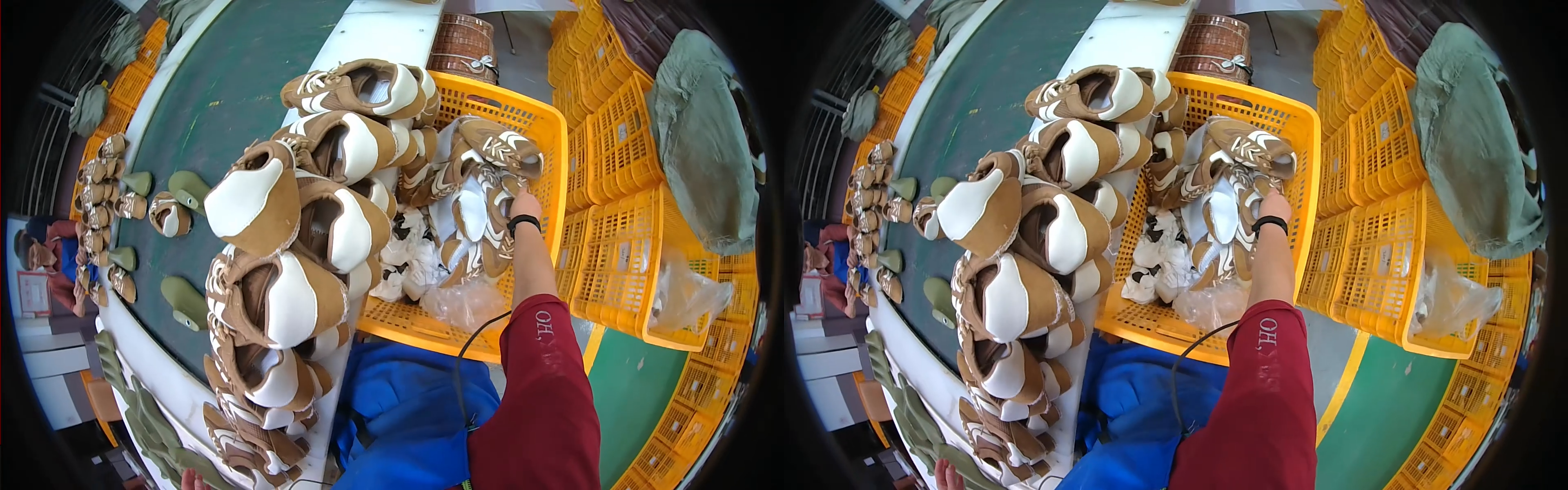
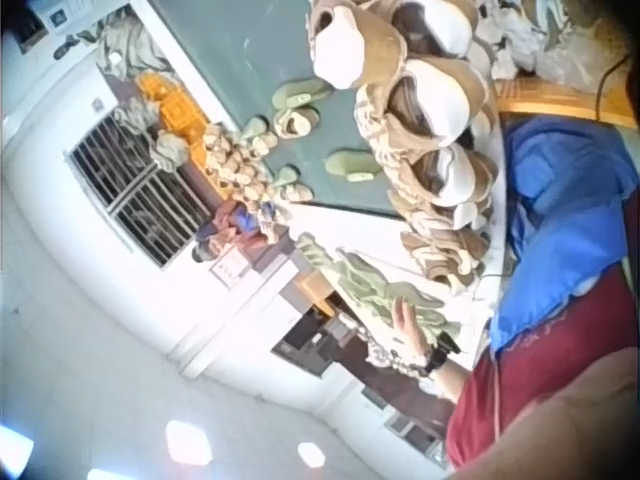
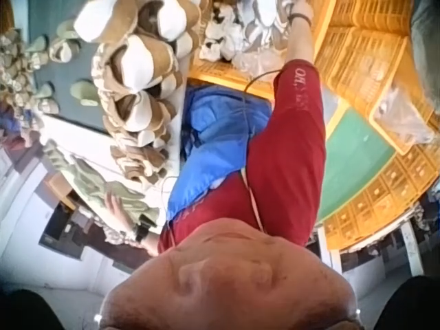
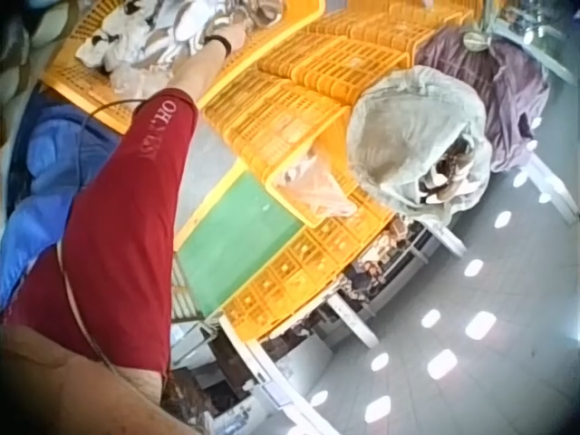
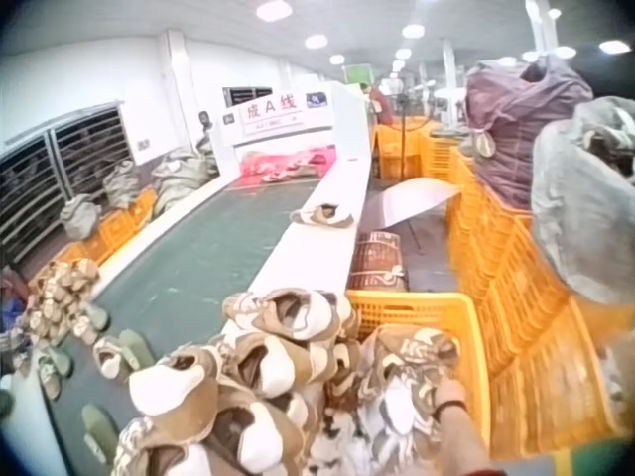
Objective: The recorder is shown sorting and inspecting shoes at a conveyor belt and workbench in a shoe manufacturing facility.
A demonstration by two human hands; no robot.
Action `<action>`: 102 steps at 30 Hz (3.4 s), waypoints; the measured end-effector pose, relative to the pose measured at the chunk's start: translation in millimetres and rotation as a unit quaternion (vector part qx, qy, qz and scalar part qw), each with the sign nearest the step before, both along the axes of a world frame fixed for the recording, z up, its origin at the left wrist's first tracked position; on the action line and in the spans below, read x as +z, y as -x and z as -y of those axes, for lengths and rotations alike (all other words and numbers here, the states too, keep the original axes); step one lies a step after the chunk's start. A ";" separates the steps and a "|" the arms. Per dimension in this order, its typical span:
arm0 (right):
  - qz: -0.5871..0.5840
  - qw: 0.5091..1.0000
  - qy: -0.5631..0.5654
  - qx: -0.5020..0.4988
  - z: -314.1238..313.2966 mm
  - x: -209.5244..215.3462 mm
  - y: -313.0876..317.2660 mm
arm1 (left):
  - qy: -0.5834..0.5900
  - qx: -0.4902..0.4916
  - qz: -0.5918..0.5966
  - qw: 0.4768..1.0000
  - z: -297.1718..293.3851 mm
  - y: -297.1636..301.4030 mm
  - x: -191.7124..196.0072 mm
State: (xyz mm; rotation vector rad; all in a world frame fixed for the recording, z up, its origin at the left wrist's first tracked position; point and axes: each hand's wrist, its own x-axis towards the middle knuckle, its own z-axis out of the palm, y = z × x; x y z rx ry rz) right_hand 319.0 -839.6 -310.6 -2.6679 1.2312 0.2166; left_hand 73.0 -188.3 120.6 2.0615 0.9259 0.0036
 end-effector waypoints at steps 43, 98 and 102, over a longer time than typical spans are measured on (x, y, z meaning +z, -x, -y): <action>0.145 0.665 -0.667 0.302 -291.5 308.2 126.2 | 0.055 -0.094 0.245 0.963 -101.6 111.2 -5.3; 0.344 0.342 -0.844 0.227 -279.0 364.5 161.5 | 0.497 -0.344 0.157 0.781 99.5 45.7 -61.7; 0.217 0.322 -0.877 0.282 -368.0 375.7 159.7 | 0.586 -0.187 0.302 0.729 62.9 74.9 -67.9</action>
